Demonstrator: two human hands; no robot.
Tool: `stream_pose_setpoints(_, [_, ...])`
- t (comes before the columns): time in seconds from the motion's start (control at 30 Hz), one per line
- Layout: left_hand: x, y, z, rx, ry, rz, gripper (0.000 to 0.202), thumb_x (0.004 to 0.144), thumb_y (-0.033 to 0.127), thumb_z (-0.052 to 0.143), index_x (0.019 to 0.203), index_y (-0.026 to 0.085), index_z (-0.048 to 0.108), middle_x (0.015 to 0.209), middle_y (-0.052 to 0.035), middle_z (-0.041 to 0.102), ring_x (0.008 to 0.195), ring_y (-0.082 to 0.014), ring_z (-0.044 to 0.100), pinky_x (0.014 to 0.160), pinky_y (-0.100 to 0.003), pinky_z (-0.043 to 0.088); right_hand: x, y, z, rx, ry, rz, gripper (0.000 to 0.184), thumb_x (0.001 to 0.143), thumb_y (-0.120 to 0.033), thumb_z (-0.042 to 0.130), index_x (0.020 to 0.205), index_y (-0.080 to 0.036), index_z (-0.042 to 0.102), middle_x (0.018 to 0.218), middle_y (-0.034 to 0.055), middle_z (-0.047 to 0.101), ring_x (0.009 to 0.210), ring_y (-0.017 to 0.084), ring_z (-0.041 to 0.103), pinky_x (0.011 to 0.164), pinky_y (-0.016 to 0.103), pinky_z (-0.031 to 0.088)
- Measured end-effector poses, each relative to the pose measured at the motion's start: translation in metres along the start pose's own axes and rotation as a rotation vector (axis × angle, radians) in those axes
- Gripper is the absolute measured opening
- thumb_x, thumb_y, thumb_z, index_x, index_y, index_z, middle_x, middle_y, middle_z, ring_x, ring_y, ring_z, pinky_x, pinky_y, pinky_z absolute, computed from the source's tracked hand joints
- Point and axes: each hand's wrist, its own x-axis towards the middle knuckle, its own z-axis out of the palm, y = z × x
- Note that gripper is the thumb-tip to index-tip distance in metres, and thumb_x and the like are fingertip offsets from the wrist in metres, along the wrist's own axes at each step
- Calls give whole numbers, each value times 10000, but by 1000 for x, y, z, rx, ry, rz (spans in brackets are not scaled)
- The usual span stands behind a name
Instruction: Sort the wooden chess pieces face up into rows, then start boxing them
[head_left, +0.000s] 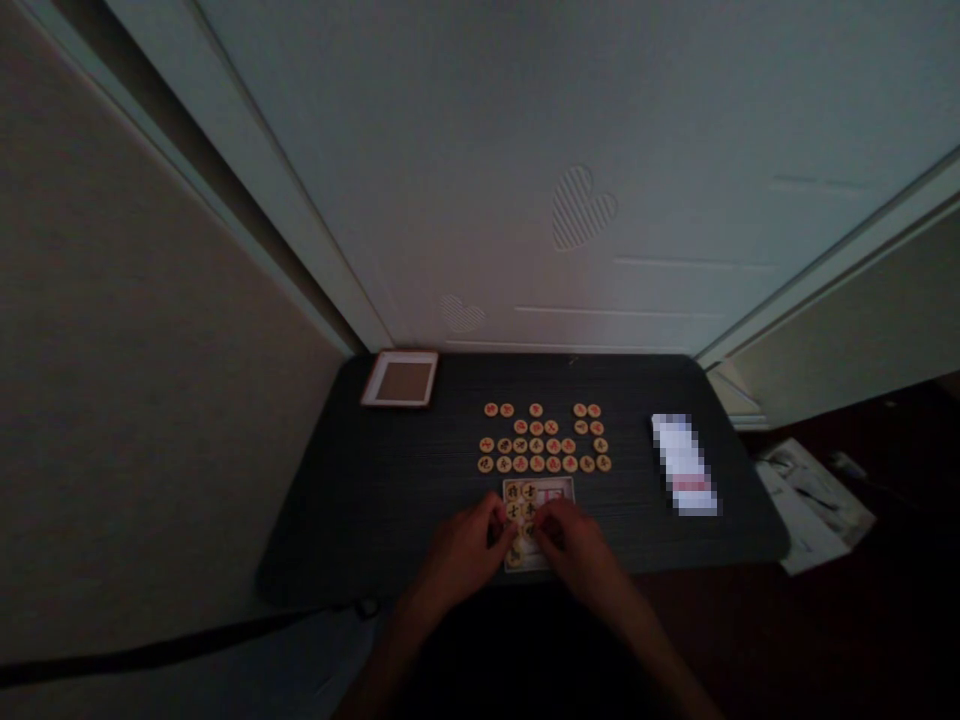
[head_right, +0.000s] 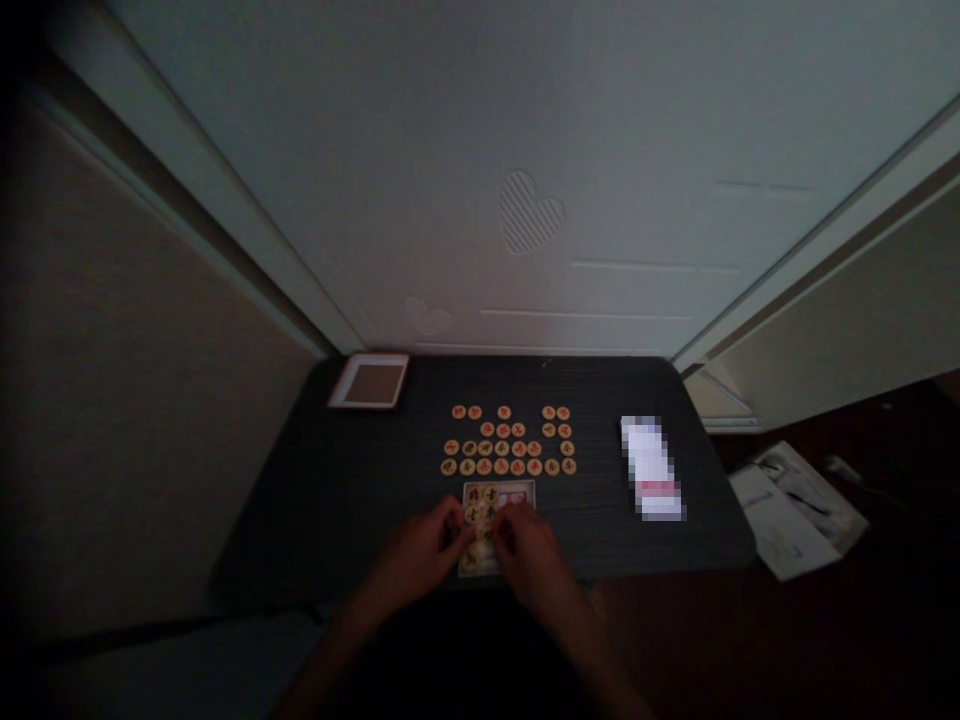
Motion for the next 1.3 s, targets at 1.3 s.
stream_pose_setpoints(1.3, [2, 25, 18, 42, -5, 140, 143, 918, 279, 565, 992, 254, 685, 1042, -33, 708, 981, -203, 635, 868, -302, 464, -18, 7, -39, 114, 186, 26, 206, 953, -354, 539, 973, -215, 690, 909, 60, 737, 821, 200, 686, 770, 302, 535])
